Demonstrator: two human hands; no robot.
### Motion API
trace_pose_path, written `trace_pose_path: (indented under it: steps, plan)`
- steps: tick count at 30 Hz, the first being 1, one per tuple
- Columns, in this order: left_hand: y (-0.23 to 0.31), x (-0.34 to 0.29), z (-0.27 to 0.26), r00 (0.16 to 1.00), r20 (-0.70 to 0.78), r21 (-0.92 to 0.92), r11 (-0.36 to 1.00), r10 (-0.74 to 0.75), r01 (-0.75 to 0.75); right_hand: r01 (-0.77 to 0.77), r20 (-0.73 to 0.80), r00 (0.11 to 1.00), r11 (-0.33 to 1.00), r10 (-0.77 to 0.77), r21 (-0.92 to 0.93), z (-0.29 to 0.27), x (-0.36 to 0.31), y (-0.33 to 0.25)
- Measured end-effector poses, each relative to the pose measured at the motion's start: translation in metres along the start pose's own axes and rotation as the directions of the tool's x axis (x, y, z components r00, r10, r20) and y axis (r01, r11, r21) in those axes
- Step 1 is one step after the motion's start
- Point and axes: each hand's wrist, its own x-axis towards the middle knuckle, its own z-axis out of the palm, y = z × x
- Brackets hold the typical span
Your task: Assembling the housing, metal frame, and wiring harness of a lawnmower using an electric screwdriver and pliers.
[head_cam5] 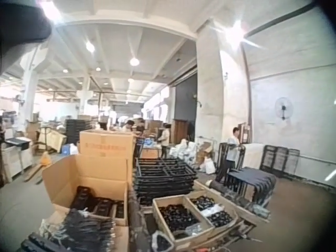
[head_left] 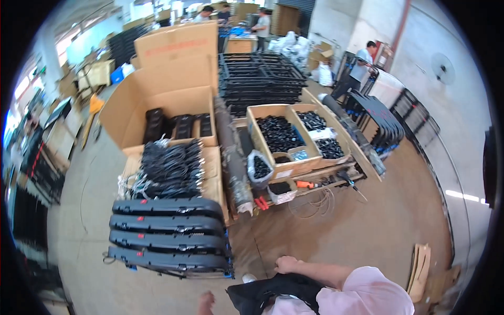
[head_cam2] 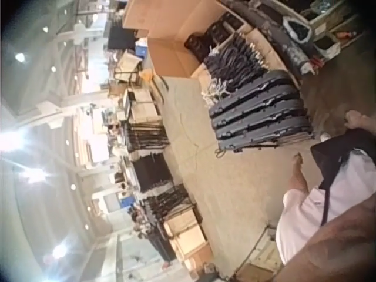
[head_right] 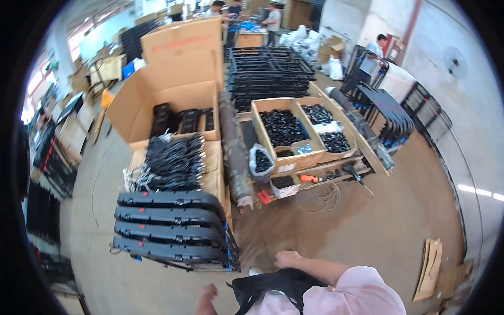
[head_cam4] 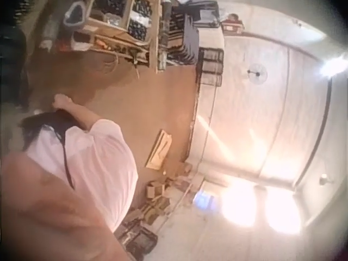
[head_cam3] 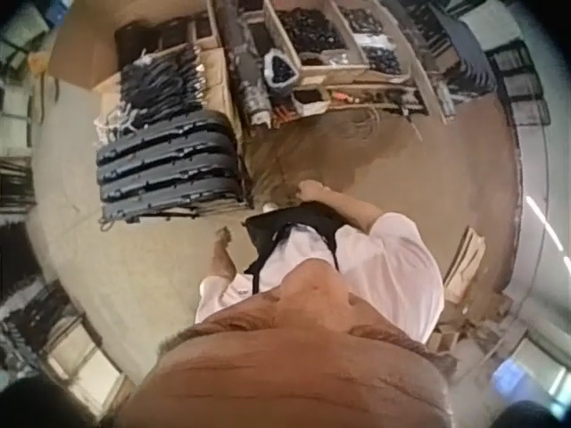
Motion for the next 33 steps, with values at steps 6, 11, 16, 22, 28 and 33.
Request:
trace_pose_path:
  steps: [6,11,16,22,28,33]
  plan:
    - [0.05,-0.001,0.063,0.919,0.357,-0.223,0.94,-0.168,0.258,-0.011,-0.014,1.0,0.997,0.013,0.075,-0.011,-0.001,0.03]
    - [0.115,0.011,0.073,0.982,0.187,-0.005,1.0,-0.027,0.029,0.097,-0.056,0.995,0.97,-0.086,0.223,-0.028,0.015,0.047]
    - [0.205,0.015,0.106,0.983,0.065,0.255,0.95,0.172,-0.183,0.144,-0.109,0.987,0.957,-0.12,0.253,-0.054,0.014,0.104]
    - [0.341,0.017,0.179,0.899,0.041,0.562,0.733,0.437,-0.382,0.022,-0.104,0.994,0.908,0.024,0.418,-0.07,-0.006,0.24]
    - [0.412,0.046,0.269,0.768,0.094,0.76,0.453,0.633,-0.466,-0.079,-0.22,0.949,0.845,0.227,0.529,-0.058,-0.064,0.388]
    - [0.476,0.061,0.37,0.775,0.094,0.683,0.526,0.625,-0.507,-0.263,-0.168,0.866,0.714,0.472,0.649,-0.005,-0.106,0.484]
